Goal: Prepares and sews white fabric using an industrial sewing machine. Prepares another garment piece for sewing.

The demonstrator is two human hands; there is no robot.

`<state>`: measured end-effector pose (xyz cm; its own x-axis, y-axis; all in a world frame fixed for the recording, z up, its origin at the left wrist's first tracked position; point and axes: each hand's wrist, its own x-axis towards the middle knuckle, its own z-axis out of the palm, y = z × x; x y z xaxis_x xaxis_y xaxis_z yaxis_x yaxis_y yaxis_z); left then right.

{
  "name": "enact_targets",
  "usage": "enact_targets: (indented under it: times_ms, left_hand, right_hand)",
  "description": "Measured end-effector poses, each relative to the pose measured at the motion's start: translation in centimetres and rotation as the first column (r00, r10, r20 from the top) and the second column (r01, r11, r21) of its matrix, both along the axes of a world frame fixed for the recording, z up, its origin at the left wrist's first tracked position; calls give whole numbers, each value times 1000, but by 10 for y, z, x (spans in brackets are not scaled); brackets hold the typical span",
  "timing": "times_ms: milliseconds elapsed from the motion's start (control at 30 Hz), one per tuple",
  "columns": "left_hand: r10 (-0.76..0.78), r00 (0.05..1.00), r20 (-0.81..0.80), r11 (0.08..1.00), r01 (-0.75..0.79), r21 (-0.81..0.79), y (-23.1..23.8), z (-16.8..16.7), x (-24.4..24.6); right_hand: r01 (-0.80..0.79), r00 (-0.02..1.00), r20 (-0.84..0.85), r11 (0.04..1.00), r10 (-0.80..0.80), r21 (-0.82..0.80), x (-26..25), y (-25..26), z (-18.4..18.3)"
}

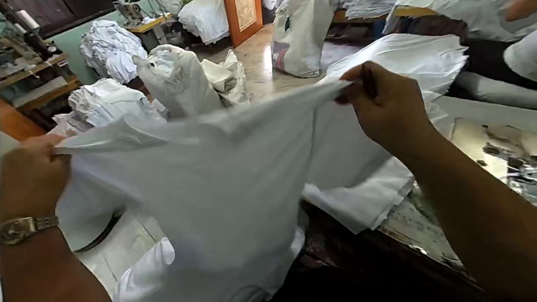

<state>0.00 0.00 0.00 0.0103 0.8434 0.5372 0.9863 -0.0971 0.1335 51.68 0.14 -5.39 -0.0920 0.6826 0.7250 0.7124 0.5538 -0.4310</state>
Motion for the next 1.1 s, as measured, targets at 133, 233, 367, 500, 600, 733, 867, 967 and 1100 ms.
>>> enact_targets:
  times_ms: [133, 233, 367, 500, 600, 733, 867, 967, 1100]
  left_hand:
    - [167, 984, 67, 957, -178, 227, -55, -13, -73]
    - [336, 938, 83, 928, -344, 145, -111, -38, -104]
    - [529, 846, 67, 784, -457, -419, -163, -63, -92]
    - [525, 841, -128, 188, -261, -947, -183, -169, -72]
    - [224, 923, -312, -242, -257, -935, -192, -262, -1]
    - [-261, 888, -378, -285, -445, -849, -181, -277, 75]
    - [-351, 890, -291, -264, -393, -881, -118, -273, 85]
    - [-255, 966, 42, -6, 42, -999, -50, -264, 116]
    - [-284, 944, 169, 483, 293, -825, 23, -313, 208]
  right_hand:
    - [-136, 991, 34, 986, 133, 97, -47, 8, 5]
    - [-283, 958, 50, 958, 281, 34, -75, 9, -12]
    - [-397, 897, 125, 897, 424, -193, -94, 7, -75]
    - [-294, 884, 152, 778, 442, -556, -77, -16, -175]
    - [-126, 868, 154, 510, 472, -851, -49, -44, -243]
    - [-153, 861, 80, 405, 503, -902, -29, -58, -257]
    - [-225, 930, -64, 421, 363, -879, -19, -59, -257]
    - [-198, 923, -114, 200, 367, -959, -22, -64, -271]
    - [-280, 861, -152, 202, 485, -939, -18, -65, -236]
